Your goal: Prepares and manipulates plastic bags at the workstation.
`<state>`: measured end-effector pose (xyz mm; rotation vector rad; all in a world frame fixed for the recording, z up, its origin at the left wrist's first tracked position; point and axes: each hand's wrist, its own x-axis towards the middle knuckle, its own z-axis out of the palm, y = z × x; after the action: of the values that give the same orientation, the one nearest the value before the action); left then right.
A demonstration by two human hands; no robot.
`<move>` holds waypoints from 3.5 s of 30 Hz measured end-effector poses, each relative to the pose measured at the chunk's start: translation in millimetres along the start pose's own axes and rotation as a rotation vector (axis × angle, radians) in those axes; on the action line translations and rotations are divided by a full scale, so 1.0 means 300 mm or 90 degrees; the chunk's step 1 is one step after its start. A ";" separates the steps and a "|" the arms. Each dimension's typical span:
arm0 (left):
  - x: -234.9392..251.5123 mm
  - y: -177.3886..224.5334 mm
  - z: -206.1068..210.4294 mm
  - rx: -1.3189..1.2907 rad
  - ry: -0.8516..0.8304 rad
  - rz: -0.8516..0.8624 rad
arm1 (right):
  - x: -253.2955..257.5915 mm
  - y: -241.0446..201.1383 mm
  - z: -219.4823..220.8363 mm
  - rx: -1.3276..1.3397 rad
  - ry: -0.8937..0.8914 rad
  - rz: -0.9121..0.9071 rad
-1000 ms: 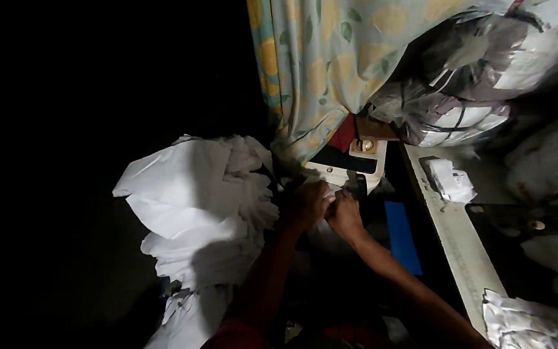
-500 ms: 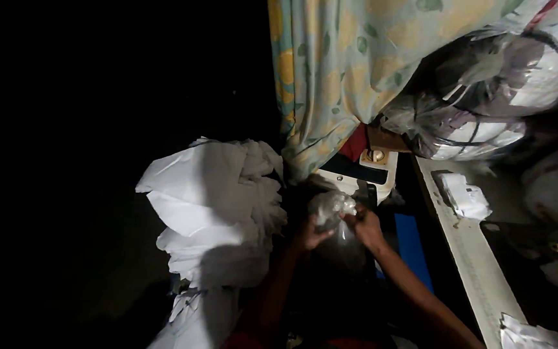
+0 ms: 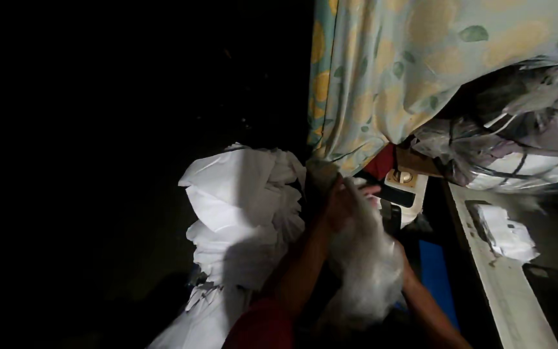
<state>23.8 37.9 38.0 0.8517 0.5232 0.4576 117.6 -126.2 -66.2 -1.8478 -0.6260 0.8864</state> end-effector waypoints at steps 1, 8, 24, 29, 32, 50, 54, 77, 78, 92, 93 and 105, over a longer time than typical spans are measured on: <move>0.007 -0.012 0.024 0.044 0.064 0.025 | -0.014 0.029 -0.010 0.006 -0.043 0.010; 0.023 -0.228 -0.025 0.596 0.120 0.145 | 0.027 0.019 0.006 -0.122 0.009 0.075; -0.045 -0.264 -0.108 0.694 0.087 0.118 | 0.043 -0.164 0.041 -0.288 -0.048 -0.024; -0.025 -0.279 -0.108 0.694 0.163 0.095 | 0.034 -0.193 0.045 -0.278 -0.054 -0.101; -0.019 -0.253 -0.128 0.696 0.159 0.072 | 0.032 -0.177 0.039 -0.301 -0.065 -0.225; -0.022 -0.242 -0.151 0.816 0.025 0.185 | 0.031 -0.191 0.039 -0.504 -0.123 -0.172; -0.048 -0.282 -0.205 0.727 0.049 0.162 | -0.004 -0.179 0.056 -0.490 -0.163 -0.198; 0.026 -0.253 -0.100 0.815 0.131 0.105 | 0.018 -0.208 0.041 -0.560 -0.209 -0.006; 0.024 -0.248 -0.102 0.821 0.168 0.100 | 0.021 -0.208 0.033 -0.508 -0.211 -0.001; 0.036 -0.229 -0.106 0.811 0.058 0.104 | -0.003 -0.038 -0.044 0.118 -0.225 -0.036; 0.020 -0.228 -0.104 0.824 0.039 0.093 | 0.005 -0.041 -0.047 0.081 -0.213 -0.035; 0.031 -0.325 -0.187 0.846 0.087 0.208 | 0.001 -0.126 0.006 -0.107 -0.203 -0.058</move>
<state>14.0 19.6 -73.1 2.2130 0.8193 0.4374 114.9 -109.7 -32.2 -1.8237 -1.0007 1.1057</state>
